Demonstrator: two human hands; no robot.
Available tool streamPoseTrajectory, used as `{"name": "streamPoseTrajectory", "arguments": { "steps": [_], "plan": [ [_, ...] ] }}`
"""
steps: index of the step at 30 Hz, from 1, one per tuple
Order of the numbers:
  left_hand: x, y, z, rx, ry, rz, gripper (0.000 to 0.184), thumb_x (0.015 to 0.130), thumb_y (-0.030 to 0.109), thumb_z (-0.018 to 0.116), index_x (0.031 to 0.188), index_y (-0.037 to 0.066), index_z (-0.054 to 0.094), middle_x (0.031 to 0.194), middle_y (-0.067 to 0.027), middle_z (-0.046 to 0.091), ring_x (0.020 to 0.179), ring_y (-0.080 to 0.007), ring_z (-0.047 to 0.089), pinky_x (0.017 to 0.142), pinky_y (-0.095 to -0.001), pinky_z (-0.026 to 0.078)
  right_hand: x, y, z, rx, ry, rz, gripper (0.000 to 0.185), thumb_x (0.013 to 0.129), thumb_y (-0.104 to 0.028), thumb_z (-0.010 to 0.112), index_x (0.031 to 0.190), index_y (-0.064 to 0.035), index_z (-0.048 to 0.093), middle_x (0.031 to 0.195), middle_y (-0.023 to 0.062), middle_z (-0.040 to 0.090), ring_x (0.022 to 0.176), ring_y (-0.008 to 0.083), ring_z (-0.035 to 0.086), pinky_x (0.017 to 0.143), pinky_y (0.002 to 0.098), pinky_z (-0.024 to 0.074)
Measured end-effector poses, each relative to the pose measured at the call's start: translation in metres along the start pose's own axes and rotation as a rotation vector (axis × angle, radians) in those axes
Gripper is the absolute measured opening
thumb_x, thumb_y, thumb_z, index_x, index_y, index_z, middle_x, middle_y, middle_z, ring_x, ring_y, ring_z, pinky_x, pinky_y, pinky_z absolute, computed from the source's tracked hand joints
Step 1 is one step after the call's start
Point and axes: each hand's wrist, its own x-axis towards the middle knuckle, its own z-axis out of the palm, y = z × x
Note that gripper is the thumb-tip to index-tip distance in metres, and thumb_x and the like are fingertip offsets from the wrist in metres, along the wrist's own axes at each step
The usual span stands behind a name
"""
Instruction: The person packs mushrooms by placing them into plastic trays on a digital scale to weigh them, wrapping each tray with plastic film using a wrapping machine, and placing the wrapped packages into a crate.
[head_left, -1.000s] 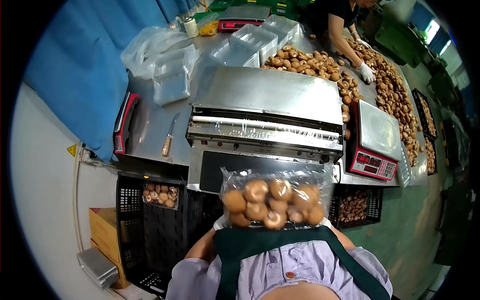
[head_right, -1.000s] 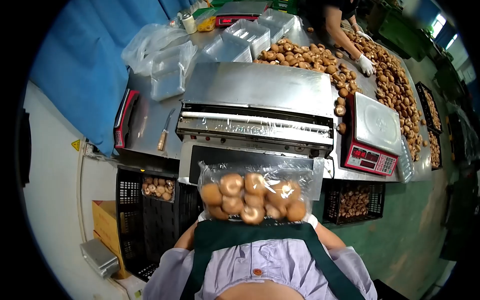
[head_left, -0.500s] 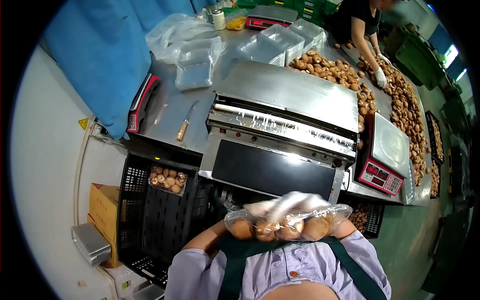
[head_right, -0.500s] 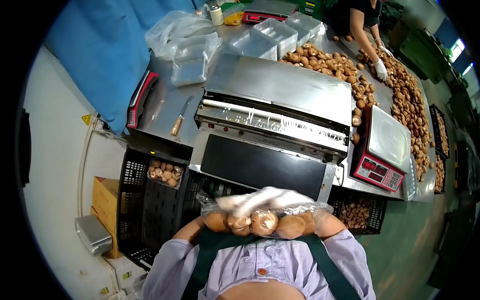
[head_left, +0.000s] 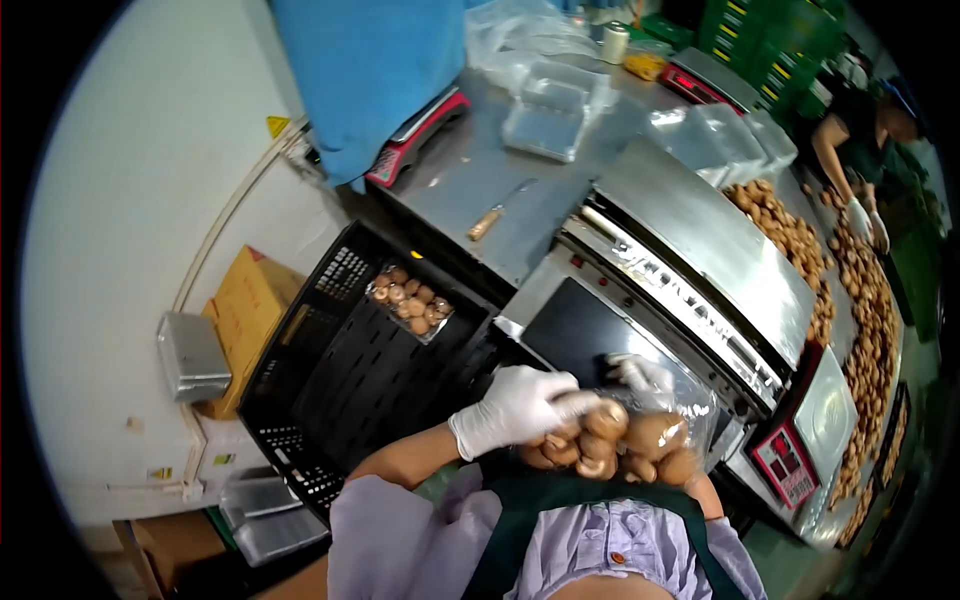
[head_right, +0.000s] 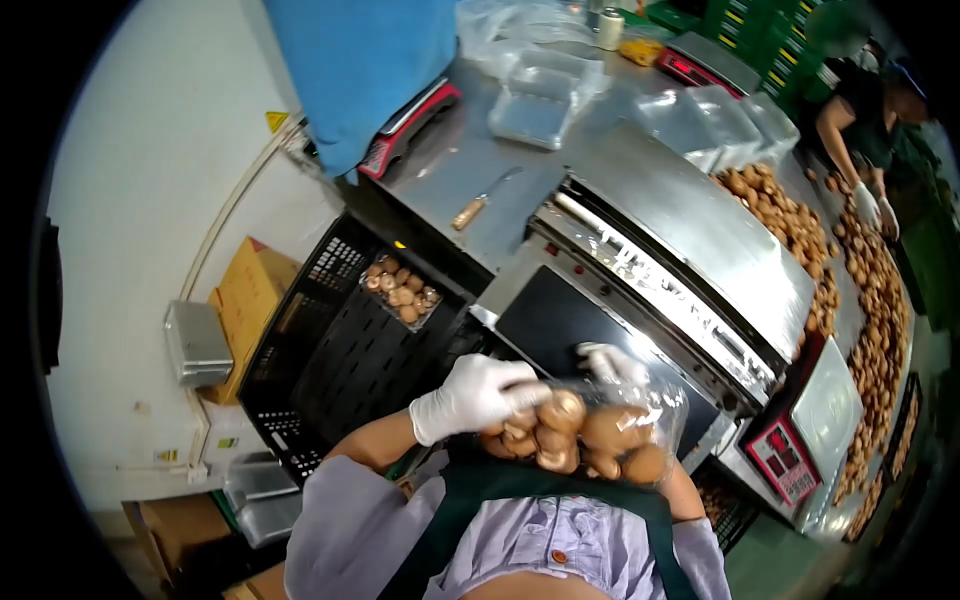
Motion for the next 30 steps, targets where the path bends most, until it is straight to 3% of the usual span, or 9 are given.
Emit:
{"name": "streamPoseTrajectory", "arguments": {
  "steps": [2,4,6,7,12,17,24,27,30],
  "plan": [
    [-0.017,-0.043,0.009,-0.48,0.272,-0.312,0.031,0.089,0.031,0.06,0.083,0.001,0.067,0.064,-0.0095,0.063,0.057,-0.0167,0.061,0.052,-0.029,0.045,0.022,0.098,-0.032,0.014,0.115,-0.101,0.02,0.094,-0.014,0.052,0.103,0.0007,0.062,0.091,0.0082,0.066,0.076,0.0125,0.061,0.066,0.0246,0.0481],
    [-0.044,-0.091,-0.003,-0.559,0.55,-0.54,0.039,0.094,0.035,0.054,0.087,-0.001,0.068,0.063,0.0021,0.056,0.057,-0.006,0.049,0.05,-0.0253,0.041,0.022,0.075,-0.028,-0.194,0.25,-0.208,0.015,0.09,-0.007,0.054,0.099,-0.0002,0.064,0.09,0.0072,0.067,0.073,0.0119,0.061,0.063,0.0247,0.0483],
    [-0.089,-0.152,-0.015,-0.718,0.772,-0.797,0.046,0.095,0.042,0.049,0.086,0.002,0.068,0.064,0.0007,0.057,0.057,-0.0081,0.052,0.05,-0.0257,0.041,0.016,0.076,-0.024,-0.147,0.252,-0.152,0.01,0.087,-0.003,0.056,0.092,-0.0001,0.064,0.09,0.0085,0.067,0.076,0.0152,0.063,0.068,0.0264,0.0496],
    [-0.087,-0.16,-0.015,-0.859,1.146,-0.857,0.051,0.094,0.047,0.049,0.086,-0.001,0.067,0.066,0.0002,0.058,0.057,-0.0083,0.052,0.05,-0.0259,0.042,0.015,0.078,-0.022,-0.303,0.28,-0.328,0.009,0.085,-0.001,0.056,0.09,-0.0004,0.063,0.09,0.0098,0.067,0.078,0.018,0.064,0.07,0.0279,0.0501],
    [-0.186,-0.298,0.005,-0.757,1.583,-1.159,0.06,0.091,0.055,0.047,0.098,-0.002,0.063,0.088,-0.0077,0.063,0.072,-0.0173,0.06,0.065,-0.0328,0.051,0.016,0.071,-0.014,-0.565,0.339,-0.568,0.009,0.08,0.005,0.058,0.084,-0.0012,0.061,0.088,0.0122,0.067,0.083,0.025,0.065,0.077,0.0323,0.051],
    [-0.232,-0.404,0.034,-1.412,1.184,-1.078,0.065,0.091,0.064,0.032,0.127,0.012,0.048,0.122,-0.0136,0.053,0.106,-0.032,0.056,0.082,-0.0498,0.049,0.016,0.07,-0.014,-0.579,0.33,-0.557,0.008,0.08,0.005,0.057,0.085,-0.0004,0.06,0.087,0.0129,0.066,0.083,0.0255,0.065,0.077,0.0324,0.0509],
    [-0.203,-0.427,0.048,-0.912,1.086,-1.409,0.063,0.089,0.062,0.039,0.124,0.011,0.05,0.112,-0.0103,0.056,0.096,-0.0287,0.056,0.08,-0.0441,0.049,0.012,0.072,-0.013,-0.586,0.342,-0.556,0.011,0.081,0.006,0.057,0.087,-0.0018,0.061,0.088,0.0116,0.065,0.085,0.0253,0.064,0.078,0.0324,0.0501],
    [-0.195,-0.432,0.05,-0.618,1.065,-1.611,0.071,0.091,0.051,0.044,0.135,-0.003,0.036,0.139,-0.0218,0.041,0.124,-0.0349,0.045,0.099,-0.0385,0.041,0.011,0.07,-0.012,-0.596,0.354,-0.548,0.01,0.081,0.006,0.057,0.086,-0.0016,0.062,0.089,0.0119,0.066,0.085,0.0256,0.064,0.079,0.0325,0.0501],
    [-0.158,-0.378,0.033,-0.27,1.144,-1.747,0.062,0.09,0.045,0.047,0.127,-0.004,0.044,0.133,-0.0253,0.045,0.12,-0.0357,0.049,0.094,-0.0406,0.045,0.007,0.061,-0.011,-0.575,0.32,-0.495,0.011,0.082,0.006,0.055,0.088,0.001,0.063,0.088,0.0128,0.066,0.086,0.0247,0.065,0.081,0.0323,0.0502]
  ]
}}
